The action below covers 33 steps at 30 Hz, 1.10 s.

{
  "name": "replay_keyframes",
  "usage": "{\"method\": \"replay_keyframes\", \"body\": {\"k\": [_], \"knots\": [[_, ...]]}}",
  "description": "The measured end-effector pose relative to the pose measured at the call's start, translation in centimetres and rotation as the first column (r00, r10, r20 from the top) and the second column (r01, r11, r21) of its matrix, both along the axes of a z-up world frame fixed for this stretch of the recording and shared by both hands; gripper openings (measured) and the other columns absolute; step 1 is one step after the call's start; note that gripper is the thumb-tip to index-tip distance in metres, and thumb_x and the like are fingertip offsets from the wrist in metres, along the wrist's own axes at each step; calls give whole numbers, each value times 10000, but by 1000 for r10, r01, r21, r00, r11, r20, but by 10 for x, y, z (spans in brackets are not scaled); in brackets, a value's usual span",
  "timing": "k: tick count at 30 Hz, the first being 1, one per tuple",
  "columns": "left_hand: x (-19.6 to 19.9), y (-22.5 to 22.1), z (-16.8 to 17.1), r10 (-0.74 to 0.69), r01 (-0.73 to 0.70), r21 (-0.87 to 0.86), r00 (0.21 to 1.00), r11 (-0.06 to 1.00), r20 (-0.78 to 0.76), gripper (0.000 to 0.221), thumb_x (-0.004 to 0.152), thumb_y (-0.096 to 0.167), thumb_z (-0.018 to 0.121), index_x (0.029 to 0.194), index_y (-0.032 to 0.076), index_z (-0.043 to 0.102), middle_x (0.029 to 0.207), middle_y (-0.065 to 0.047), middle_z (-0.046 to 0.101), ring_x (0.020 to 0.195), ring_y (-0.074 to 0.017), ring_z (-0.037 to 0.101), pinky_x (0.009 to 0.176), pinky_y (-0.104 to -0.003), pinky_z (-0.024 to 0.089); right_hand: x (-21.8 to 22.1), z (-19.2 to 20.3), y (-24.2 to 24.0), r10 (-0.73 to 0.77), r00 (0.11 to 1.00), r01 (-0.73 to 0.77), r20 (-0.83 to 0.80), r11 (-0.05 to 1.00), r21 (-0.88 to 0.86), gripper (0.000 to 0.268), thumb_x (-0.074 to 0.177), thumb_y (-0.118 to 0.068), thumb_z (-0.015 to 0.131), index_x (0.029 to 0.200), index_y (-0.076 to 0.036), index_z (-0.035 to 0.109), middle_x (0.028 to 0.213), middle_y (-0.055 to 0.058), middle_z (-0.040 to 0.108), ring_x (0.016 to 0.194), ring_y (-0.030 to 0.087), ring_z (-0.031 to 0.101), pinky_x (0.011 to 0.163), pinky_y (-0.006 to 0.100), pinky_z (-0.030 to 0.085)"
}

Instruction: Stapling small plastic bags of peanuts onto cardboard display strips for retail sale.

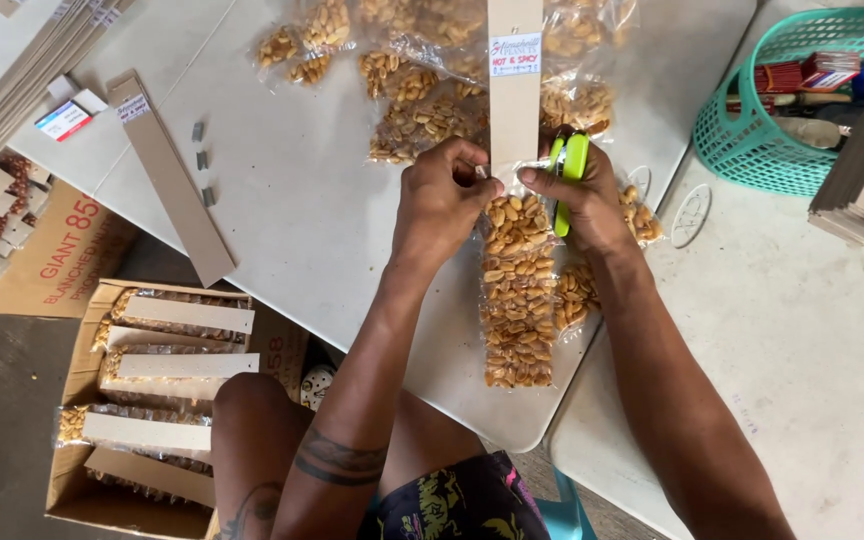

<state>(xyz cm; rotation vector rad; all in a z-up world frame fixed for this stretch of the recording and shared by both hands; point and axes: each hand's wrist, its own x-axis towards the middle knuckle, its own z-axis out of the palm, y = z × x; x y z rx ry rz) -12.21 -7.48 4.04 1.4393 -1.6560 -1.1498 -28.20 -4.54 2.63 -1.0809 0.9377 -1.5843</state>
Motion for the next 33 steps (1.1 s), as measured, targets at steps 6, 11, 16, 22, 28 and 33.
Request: {"method": "replay_keyframes", "body": {"k": [6,11,16,22,28,33], "knots": [[1,-2,-10,-32,28,-73,998,997,-51,186,818,104,831,981,116,742,859,-73,744,837,-182,727,727,-329,592,2,-1,1,1,1000,-2,10,1000,19,341,720,-61,896,929,-78,627,802,-2,580,775,128,615,791,262,474],[4,10,6,-75,69,-97,995,993,-62,165,874,56,761,988,124,664,908,-124,779,916,-259,757,825,-378,597,-2,-13,-4,-5,1000,6,-16,999,32,353,731,-52,906,928,-67,613,775,25,591,720,148,626,733,265,499],[1,11,-9,-78,52,-264,993,963,-88,206,849,-35,739,924,118,624,868,-67,753,867,-203,746,766,-323,600,-26,-4,-13,-226,974,226,-18,964,140,343,854,-392,728,970,-97,598,786,23,628,647,169,652,617,303,567],[-6,22,-6,-116,43,-450,984,892,-135,230,819,-89,747,918,86,637,854,-33,744,804,-145,743,714,-265,630,-7,28,-23,-529,829,559,-184,794,238,586,773,-721,465,941,-161,507,788,-27,569,678,121,594,672,311,583],[-9,31,-5,-149,86,-457,983,885,-104,305,745,-77,788,963,95,661,869,-4,748,737,-85,695,675,-210,597,20,25,-33,-434,859,477,-273,872,114,588,836,-734,421,851,-161,552,729,-26,534,686,137,565,630,335,489],[-2,22,-1,-129,12,-456,966,890,-226,238,823,-125,723,922,60,610,866,-56,690,812,-162,694,727,-257,623,12,74,-15,-189,945,288,-266,867,408,655,734,-787,292,835,-190,543,669,-72,448,564,93,457,576,282,461]]}}
